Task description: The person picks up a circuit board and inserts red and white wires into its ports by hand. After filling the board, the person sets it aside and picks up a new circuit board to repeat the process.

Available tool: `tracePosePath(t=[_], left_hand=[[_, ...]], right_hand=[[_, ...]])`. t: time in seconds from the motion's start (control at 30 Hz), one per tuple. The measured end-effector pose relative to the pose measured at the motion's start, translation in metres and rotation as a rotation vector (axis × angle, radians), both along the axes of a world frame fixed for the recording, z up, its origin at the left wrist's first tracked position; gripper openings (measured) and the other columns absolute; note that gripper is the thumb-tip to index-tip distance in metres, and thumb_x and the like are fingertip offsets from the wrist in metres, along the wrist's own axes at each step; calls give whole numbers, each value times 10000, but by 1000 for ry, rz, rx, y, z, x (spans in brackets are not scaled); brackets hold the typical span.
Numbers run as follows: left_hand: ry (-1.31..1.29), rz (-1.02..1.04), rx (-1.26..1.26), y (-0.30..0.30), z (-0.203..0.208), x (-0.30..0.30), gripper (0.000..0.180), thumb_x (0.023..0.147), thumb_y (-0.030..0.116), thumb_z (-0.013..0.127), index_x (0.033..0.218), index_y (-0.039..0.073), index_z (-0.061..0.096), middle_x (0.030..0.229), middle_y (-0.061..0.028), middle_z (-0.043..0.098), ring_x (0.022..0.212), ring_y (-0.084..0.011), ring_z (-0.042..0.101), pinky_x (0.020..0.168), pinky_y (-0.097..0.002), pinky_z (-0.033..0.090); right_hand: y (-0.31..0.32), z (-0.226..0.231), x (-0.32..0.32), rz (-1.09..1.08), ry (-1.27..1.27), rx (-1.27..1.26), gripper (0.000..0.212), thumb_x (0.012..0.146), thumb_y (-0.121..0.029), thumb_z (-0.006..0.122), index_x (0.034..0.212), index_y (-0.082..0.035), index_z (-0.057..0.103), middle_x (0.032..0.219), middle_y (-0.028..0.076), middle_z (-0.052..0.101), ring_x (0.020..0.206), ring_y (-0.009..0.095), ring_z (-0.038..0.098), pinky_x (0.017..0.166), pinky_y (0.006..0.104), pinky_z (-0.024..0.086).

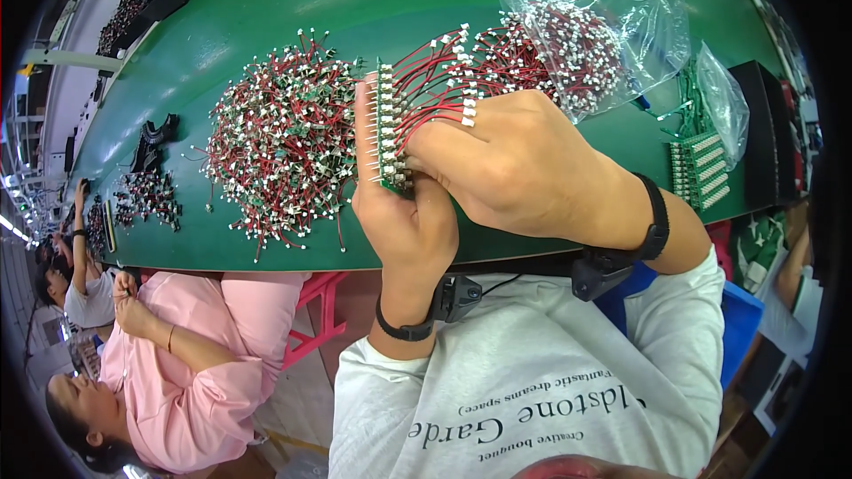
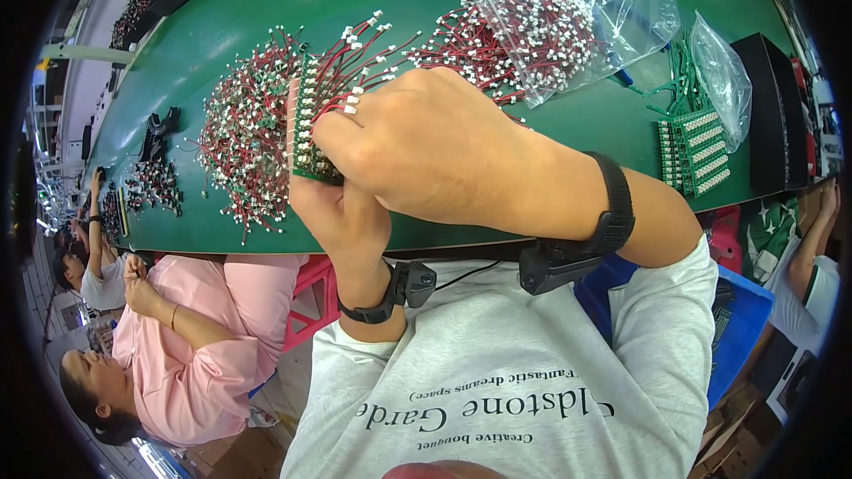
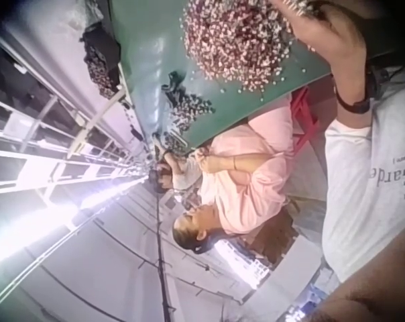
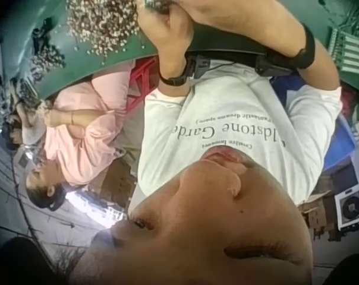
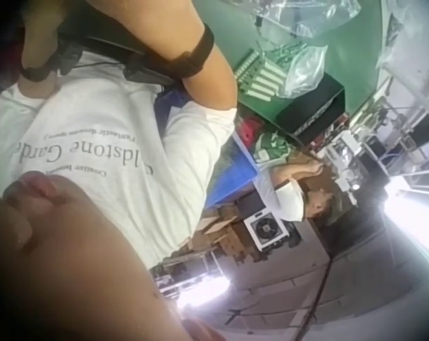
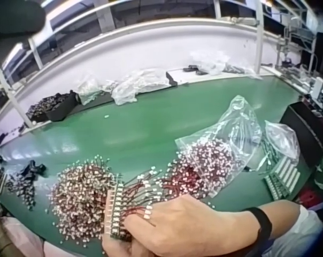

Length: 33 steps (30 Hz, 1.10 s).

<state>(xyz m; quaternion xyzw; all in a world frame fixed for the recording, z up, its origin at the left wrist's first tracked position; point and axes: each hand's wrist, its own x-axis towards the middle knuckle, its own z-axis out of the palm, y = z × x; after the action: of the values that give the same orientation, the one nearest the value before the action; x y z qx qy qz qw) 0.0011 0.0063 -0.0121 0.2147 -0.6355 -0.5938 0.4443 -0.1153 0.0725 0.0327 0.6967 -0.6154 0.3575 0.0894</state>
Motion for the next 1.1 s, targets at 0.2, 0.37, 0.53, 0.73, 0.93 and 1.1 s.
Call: tracePosePath(t=[0.2, 0.37, 0.53, 0.73, 0.93, 1.1], left_hand=[[-178, -40, -74, -10, -4, 7, 424, 890, -28, 587, 1298, -63, 477, 1101, -74, 611, 956, -111, 584, 816, -251, 476], [65, 31, 124, -29, -9, 4, 275, 871, -87, 543, 1143, -54, 541, 1055, -97, 639, 929, -144, 617, 796, -279, 501], [123, 109, 331, -37, -3, 8, 301, 843, -116, 524, 1136, -47, 532, 1044, -104, 640, 881, -142, 627, 809, -284, 502], [241, 105, 387, -49, -4, 12, 347, 824, -135, 516, 1162, -53, 514, 1060, -123, 637, 902, -178, 642, 800, -317, 521], [51, 150, 272, -40, -5, 7, 389, 856, -98, 514, 1242, -57, 485, 1062, -101, 623, 898, -129, 596, 817, -278, 475], [84, 128, 164, -25, -4, -4, 598, 851, -117, 496, 1426, -44, 349, 1097, -94, 611, 910, -123, 584, 835, -274, 472]], right_hand=[[-5, -8, 3, -49, -42, 14, 129, 728, -63, 684, 793, -60, 572, 595, 48, 543, 498, 230, 575, 426, 350, 434], [-13, -8, -3, 25, -189, 30, 168, 792, -43, 678, 947, -44, 615, 788, 92, 619, 655, 282, 623, 526, 363, 493], [-14, -9, -12, 43, -309, 72, 254, 832, 41, 590, 1073, -37, 598, 834, 119, 620, 714, 283, 635, 607, 366, 509], [-15, -3, -13, 185, -587, 184, 186, 893, 18, 534, 1067, -24, 584, 812, 97, 684, 627, 181, 630, 569, 297, 500], [-10, 8, -8, 201, -787, 263, 104, 906, -5, 542, 1009, 11, 550, 791, 109, 681, 637, 183, 651, 573, 281, 506], [-13, 0, -1, 226, -590, 135, 116, 864, 4, 588, 979, -4, 575, 797, 110, 663, 704, 231, 684, 601, 293, 521]])
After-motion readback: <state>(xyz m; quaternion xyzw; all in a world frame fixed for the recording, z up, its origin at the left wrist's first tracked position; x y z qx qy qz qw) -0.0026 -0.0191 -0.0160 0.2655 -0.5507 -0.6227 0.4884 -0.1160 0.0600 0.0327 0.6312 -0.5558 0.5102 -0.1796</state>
